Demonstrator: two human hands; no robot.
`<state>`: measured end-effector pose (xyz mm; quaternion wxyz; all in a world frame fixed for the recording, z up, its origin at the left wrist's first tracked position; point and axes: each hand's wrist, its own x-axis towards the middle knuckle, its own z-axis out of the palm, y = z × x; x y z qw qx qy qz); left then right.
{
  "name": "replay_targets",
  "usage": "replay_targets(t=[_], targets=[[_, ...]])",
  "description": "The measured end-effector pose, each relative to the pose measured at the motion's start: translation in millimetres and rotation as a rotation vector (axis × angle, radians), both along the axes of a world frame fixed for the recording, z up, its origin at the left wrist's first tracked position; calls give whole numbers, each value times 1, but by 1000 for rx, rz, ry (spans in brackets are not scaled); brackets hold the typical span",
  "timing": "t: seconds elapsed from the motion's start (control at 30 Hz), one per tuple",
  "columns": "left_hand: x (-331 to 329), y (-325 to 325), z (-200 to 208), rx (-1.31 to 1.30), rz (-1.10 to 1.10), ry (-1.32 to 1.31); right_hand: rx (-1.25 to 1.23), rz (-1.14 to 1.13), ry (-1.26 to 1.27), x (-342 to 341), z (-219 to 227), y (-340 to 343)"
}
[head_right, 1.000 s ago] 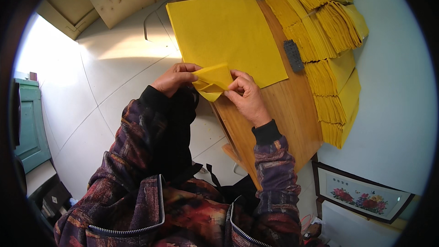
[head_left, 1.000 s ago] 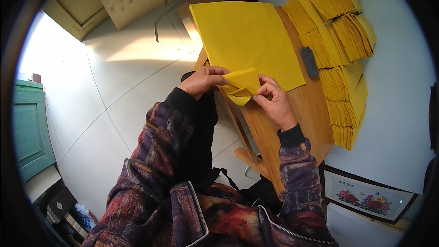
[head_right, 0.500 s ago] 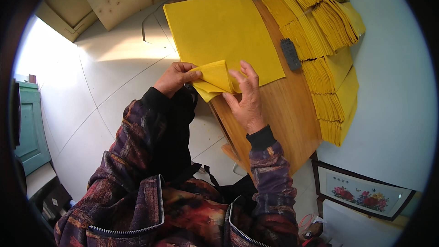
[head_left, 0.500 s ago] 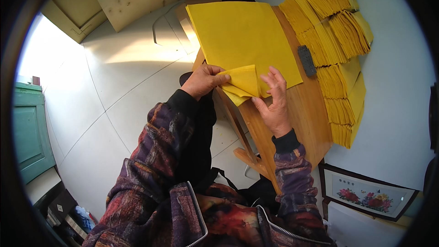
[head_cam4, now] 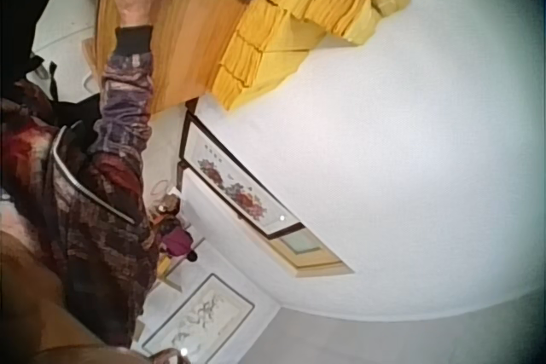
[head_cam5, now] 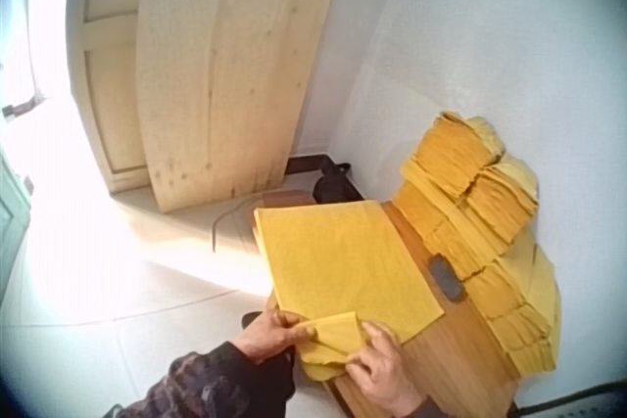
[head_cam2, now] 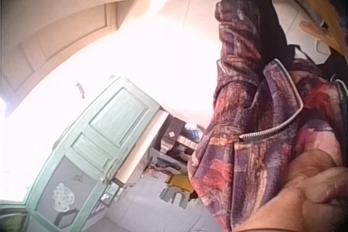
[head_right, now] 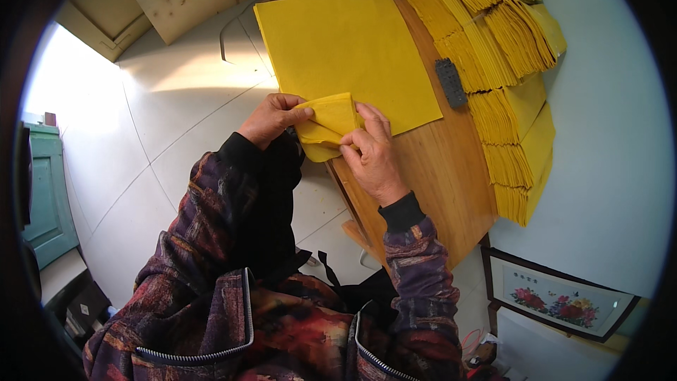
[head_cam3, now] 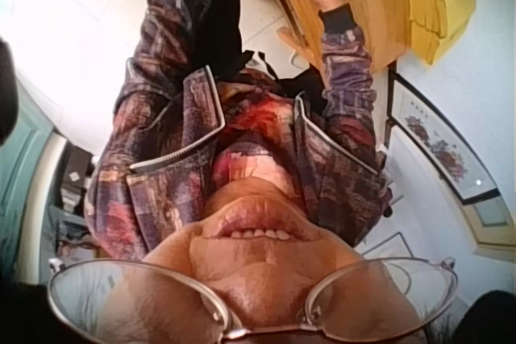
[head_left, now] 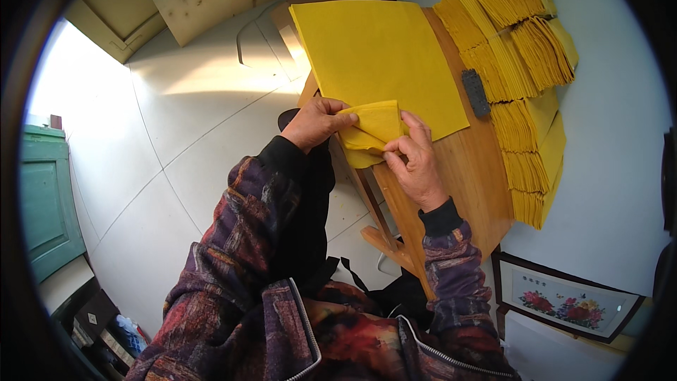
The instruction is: The person folds yellow paper sheets on a wooden table, aligning edges and pressing creases. They stack the folded sheets and continue folding additional sheets from a nearby pile.
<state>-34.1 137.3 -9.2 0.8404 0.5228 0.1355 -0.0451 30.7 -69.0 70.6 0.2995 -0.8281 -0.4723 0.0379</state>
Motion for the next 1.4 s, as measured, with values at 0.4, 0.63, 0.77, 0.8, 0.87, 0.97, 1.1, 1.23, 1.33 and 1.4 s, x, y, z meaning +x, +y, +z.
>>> replay_targets(t=[0.4, 0.63, 0.77, 0.8, 0.87, 0.97, 1.1, 1.23, 1.33, 1.4], targets=[[0, 3, 1, -6, -38, -1, 37, -51, 440, 16, -11, -5], [-4, 5, 9, -78, -43, -37, 40, -98, 607, 22, -7, -4], [-7, 8, 12, -84, -99, -82, 63, -108, 621, 23, -10, -5], [-7, 8, 11, -97, -99, -89, 54, -103, 599, 23, -11, -5], [-7, 8, 8, -119, -94, -105, 46, -95, 574, 22, -11, -4], [-4, 6, 2, -8, -91, -74, 59, -112, 594, 20, -7, -1], [0, 1, -4, 16, -17, -63, 141, -184, 437, 7, 4, 1], [-1, 0, -1, 67, -21, -47, 159, -168, 86, -4, 9, 0], [-2, -4, 4, 1, 26, -32, 56, -52, 70, -6, 8, 0], [-4, -4, 7, 63, 35, -7, 40, -27, 2, -5, 6, -2]])
